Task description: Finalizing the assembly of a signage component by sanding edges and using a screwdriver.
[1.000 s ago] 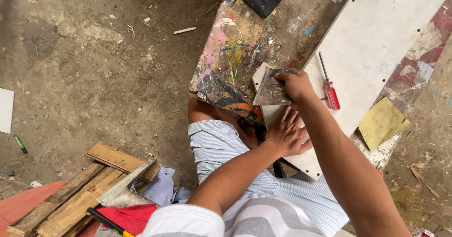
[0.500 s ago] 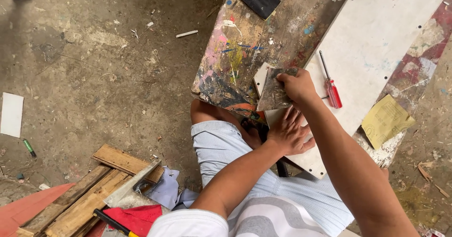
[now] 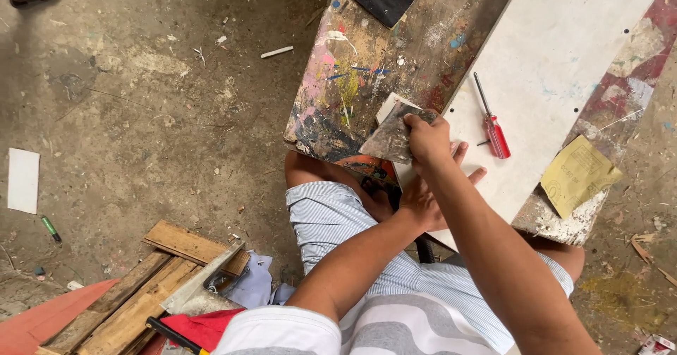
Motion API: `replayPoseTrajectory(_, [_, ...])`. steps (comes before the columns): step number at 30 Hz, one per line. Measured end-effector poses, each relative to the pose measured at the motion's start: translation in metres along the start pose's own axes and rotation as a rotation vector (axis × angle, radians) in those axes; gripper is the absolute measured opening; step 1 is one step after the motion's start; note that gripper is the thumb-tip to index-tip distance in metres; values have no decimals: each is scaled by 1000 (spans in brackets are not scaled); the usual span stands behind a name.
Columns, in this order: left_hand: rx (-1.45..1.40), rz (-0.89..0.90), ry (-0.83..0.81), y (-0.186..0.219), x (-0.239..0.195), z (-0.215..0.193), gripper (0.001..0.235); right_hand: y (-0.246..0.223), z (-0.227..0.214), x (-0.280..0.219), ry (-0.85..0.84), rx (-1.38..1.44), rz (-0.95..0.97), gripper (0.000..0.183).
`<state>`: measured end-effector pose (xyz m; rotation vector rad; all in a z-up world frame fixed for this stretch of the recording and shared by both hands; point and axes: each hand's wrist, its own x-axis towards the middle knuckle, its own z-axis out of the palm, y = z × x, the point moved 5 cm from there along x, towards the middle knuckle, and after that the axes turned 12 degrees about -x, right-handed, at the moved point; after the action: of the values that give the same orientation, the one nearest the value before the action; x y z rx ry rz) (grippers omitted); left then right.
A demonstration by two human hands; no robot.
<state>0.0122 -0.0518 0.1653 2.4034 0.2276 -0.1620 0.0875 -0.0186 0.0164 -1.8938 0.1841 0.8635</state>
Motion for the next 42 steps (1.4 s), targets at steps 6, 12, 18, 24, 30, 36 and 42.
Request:
replayPoseTrajectory(6, [88, 4, -24, -6, 3, 27, 48, -11, 8, -26, 103, 162, 94, 22])
replayPoseTrajectory(12, [149, 7, -35, -18, 6, 50, 50, -49, -21, -41, -19, -511, 62, 40])
replayPoseTrajectory(18, [98, 7, 3, -44, 13, 95, 63, -82, -31, -27, -168, -632, -176, 33])
replayPoseTrajectory(24, [262, 26, 23, -47, 17, 106, 64, -76, -27, -10, -152, -721, -131, 27])
replayPoseTrajectory(30, [165, -22, -99, -23, 16, 54, 64, -57, -10, -25, -77, -480, 22, 28])
replayPoseTrajectory(36, [261, -7, 111, -35, 17, 86, 56, -31, 25, -44, 95, -353, 93, 27])
replayPoseTrajectory(42, [306, 43, 253, -39, 13, 91, 78, -39, 44, -82, 248, 253, 10, 14])
